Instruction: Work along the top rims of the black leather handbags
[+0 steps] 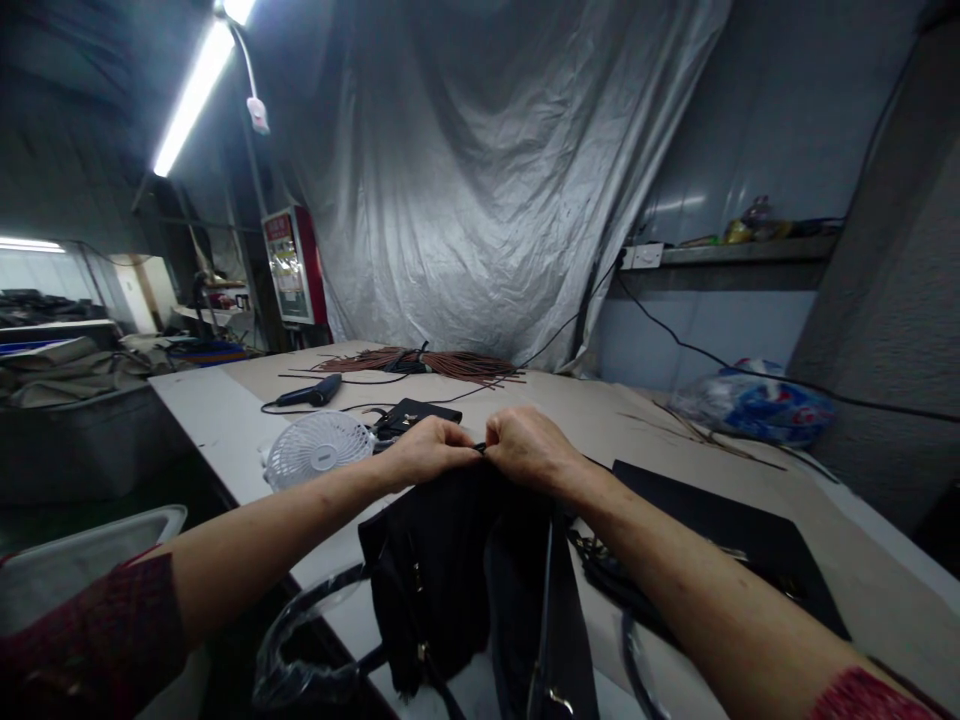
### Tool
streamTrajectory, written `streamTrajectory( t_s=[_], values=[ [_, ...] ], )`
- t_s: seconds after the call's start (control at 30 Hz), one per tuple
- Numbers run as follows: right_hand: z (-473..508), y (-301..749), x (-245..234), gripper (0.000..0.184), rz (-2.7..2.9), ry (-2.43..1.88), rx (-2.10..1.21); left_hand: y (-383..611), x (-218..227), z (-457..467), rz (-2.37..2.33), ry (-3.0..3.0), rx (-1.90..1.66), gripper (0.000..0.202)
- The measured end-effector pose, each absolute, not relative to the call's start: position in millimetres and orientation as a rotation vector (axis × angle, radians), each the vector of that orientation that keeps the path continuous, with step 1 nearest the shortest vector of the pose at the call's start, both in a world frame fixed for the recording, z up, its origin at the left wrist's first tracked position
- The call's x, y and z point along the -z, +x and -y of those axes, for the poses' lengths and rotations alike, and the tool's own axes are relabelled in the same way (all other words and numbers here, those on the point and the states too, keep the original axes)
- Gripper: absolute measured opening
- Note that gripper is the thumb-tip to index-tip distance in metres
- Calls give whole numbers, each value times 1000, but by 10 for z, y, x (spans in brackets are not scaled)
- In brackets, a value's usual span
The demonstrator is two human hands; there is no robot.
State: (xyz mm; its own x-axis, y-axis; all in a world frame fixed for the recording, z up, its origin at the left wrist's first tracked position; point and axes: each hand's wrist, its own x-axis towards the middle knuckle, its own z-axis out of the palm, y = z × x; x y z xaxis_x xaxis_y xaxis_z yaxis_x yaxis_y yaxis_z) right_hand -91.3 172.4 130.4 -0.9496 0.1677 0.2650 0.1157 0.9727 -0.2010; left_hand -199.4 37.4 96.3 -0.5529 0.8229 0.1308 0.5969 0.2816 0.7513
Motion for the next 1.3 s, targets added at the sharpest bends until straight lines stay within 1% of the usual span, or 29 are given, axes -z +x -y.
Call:
streamTrajectory(
  t_s=[0.1,0.2,0.5,0.9,0.97,1.1,1.2,1.3],
  values=[
    [-1760,-872,-1286,14,2832,-192,-263,-1927,-1009,-404,-2402,1351,-1099,22],
    [-1797,-848,-1265,14,2811,-156,-274,-1861,-1058,-411,-2474,1451,-1036,19],
    [-1862,-809,-1253,15,2806,-109,-392,-1879,-1049,-479,-2428,1361,-958,20],
    [-1839,-847,-1256,17,2788,-195,-359,-1858,-1049,-448,-2412,1541,-969,16],
    [-1836,-847,-1255,15,2783,-195,-341,-1901,-1022,-476,-2342,1512,-1013,20],
    [-1846,-853,-1232,11,2776,-186,-374,-1977,-1009,-529,-2176,1424,-1055,35],
    [-1899,-848,-1194,11,2767,-57,-445,-1958,-1043,-529,-2279,1503,-986,28],
    [-1982,-789,-1186,19,2665,94,-567,-1898,-1079,-498,-2496,1587,-906,22]
  ],
)
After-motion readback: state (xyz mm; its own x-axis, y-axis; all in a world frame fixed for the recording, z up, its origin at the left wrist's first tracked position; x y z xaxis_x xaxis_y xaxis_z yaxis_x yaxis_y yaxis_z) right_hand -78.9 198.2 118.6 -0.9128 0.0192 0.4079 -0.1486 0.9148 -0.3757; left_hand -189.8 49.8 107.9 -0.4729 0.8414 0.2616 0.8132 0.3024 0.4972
